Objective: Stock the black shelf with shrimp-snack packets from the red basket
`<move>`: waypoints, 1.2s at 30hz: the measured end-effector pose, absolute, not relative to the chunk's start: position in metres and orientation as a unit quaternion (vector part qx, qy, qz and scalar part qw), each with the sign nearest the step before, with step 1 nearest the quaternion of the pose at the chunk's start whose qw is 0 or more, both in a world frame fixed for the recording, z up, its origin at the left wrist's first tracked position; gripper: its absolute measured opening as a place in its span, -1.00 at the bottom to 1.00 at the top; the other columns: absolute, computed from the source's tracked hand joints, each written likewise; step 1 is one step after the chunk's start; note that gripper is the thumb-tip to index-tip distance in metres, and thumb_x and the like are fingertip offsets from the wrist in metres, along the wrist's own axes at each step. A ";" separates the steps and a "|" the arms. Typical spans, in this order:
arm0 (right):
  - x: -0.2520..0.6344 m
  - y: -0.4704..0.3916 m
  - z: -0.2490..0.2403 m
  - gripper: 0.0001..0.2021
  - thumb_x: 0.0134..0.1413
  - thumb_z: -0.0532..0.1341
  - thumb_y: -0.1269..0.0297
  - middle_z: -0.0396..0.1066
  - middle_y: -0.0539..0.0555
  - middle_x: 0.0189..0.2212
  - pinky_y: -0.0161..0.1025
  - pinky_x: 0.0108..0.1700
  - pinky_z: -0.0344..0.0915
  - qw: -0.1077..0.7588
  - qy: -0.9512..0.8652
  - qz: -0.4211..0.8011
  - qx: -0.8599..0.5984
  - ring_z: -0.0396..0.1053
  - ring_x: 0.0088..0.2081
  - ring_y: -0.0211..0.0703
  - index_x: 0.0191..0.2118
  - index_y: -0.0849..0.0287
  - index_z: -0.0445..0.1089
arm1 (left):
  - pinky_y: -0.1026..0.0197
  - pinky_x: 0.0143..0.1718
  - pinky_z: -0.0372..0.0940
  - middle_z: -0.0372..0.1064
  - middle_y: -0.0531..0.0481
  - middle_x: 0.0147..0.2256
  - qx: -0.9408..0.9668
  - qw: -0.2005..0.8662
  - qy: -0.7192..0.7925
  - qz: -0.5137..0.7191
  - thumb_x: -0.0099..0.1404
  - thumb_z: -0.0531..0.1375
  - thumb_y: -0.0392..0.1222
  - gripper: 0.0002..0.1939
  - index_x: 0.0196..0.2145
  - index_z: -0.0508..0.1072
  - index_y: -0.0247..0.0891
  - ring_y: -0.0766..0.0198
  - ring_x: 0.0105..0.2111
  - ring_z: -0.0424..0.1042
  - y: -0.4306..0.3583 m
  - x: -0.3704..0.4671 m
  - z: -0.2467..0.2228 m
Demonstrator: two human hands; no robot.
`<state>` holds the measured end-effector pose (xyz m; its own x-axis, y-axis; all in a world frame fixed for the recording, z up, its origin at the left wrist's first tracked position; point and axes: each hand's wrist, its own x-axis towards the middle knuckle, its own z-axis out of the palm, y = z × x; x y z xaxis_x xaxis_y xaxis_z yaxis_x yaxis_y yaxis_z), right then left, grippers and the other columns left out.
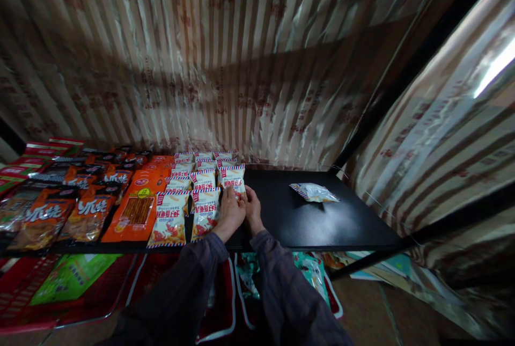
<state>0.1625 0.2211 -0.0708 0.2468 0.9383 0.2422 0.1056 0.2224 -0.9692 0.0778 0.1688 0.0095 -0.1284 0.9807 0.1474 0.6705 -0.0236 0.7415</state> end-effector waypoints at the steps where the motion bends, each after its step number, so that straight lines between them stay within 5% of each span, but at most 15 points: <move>1: 0.162 0.221 -0.070 -0.62 -0.02 0.13 0.23 0.49 0.11 -0.22 -0.18 -0.16 0.37 0.589 -0.508 0.344 -0.526 0.42 -0.21 -0.10 -0.04 0.18 0.34 | 0.12 0.21 0.00 0.12 -0.33 0.17 0.623 0.215 0.664 0.352 0.20 0.03 -0.30 -0.44 0.17 0.12 -0.47 0.10 0.20 0.09 0.169 0.078 0.009; 13: 0.164 0.206 -0.041 -0.64 0.03 0.05 0.25 0.51 0.09 -0.29 -0.28 -0.28 0.32 0.420 -0.630 0.260 -0.599 0.42 -0.34 -0.13 -0.06 0.18 0.38 | 0.09 0.22 -0.03 0.12 -0.37 0.15 0.621 0.208 0.673 0.344 0.27 -0.03 -0.21 -0.50 0.13 0.18 -0.50 0.06 0.20 0.08 0.169 0.079 0.004; 24: 0.166 0.215 -0.065 -0.44 -0.05 0.11 0.20 0.33 0.19 0.06 0.00 0.07 0.22 0.488 -0.607 0.218 -0.589 0.32 0.02 0.03 0.13 0.21 0.23 | 0.00 0.24 -0.06 0.06 -0.29 0.20 0.658 0.156 0.643 0.359 0.21 -0.03 -0.34 -0.51 0.11 0.21 -0.44 0.06 0.26 -0.09 0.157 0.070 -0.001; 29: 0.156 0.204 -0.050 -0.45 0.07 0.03 0.21 0.15 0.23 0.18 0.03 0.23 0.01 0.515 -0.643 0.129 -0.552 0.05 0.23 -0.01 0.19 0.29 0.13 | -0.11 0.25 -0.14 -0.06 -0.18 0.26 0.704 0.046 0.610 0.361 0.20 -0.04 -0.38 -0.53 0.07 0.28 -0.33 0.07 0.30 -0.27 0.126 0.041 -0.003; 36: 0.119 0.153 -0.042 -0.55 0.22 -0.06 0.20 0.20 0.20 0.16 -0.05 0.23 0.04 0.490 -0.713 0.134 -0.483 0.10 0.21 -0.12 0.17 0.24 0.16 | -0.12 0.24 -0.12 -0.22 -0.29 0.29 0.681 0.001 0.632 0.370 0.27 -0.02 -0.25 -0.49 0.18 0.13 -0.37 0.02 0.30 -0.33 0.087 0.001 -0.032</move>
<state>0.1189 0.1535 -0.0422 -0.0540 0.8200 0.5698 0.5571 0.4983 -0.6643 0.0007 0.0873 -0.0322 -0.0730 0.8614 0.5027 0.8601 -0.2008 0.4690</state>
